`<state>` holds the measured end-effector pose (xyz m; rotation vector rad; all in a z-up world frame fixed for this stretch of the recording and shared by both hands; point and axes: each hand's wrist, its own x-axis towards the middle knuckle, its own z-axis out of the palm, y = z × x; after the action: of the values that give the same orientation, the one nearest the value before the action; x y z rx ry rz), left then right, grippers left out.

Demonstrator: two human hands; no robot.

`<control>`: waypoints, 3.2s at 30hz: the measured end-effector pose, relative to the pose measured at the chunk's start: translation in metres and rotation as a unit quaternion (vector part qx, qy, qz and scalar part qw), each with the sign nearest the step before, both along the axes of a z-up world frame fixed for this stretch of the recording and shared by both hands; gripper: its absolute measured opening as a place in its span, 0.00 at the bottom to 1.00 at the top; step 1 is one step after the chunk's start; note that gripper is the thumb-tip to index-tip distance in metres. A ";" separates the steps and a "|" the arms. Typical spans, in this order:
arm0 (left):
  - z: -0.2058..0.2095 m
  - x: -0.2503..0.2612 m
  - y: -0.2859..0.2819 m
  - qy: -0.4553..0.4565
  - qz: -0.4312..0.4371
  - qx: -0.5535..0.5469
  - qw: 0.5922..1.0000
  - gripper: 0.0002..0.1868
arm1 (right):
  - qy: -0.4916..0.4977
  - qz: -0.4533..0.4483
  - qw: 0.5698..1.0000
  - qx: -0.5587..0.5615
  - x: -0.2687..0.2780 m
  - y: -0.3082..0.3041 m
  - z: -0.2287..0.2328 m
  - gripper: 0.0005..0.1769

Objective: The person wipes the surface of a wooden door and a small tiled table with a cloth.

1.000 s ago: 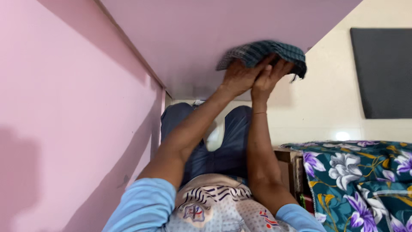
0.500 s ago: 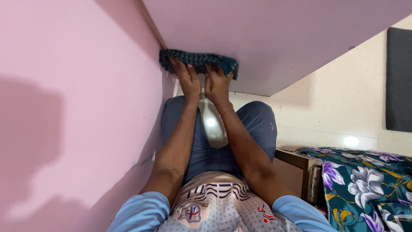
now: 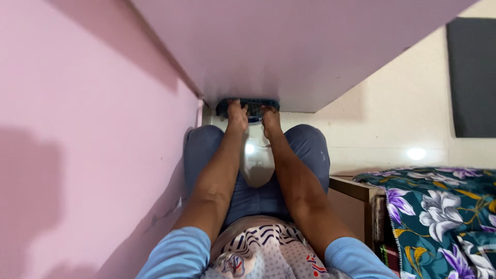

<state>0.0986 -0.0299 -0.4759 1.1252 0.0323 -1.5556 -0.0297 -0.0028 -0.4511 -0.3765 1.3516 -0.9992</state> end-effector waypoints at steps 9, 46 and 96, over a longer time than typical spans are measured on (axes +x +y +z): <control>-0.009 -0.081 0.001 0.003 -0.178 -0.057 0.982 0.36 | -0.259 -0.388 0.881 -0.086 -0.071 -0.029 0.037 0.16; 0.342 -0.092 -0.026 -0.778 0.071 -0.469 0.412 0.44 | 0.733 -0.101 0.509 -0.439 -0.083 -0.085 0.318 0.31; 0.321 0.018 -0.050 -0.828 0.045 -0.404 0.386 0.56 | 0.684 -0.114 0.484 -0.534 0.015 -0.084 0.338 0.32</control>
<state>0.1165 -0.0795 -0.1552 1.2378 -1.7648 0.3977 -0.0149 -0.0870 -0.1128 -2.4522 1.9170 -1.8221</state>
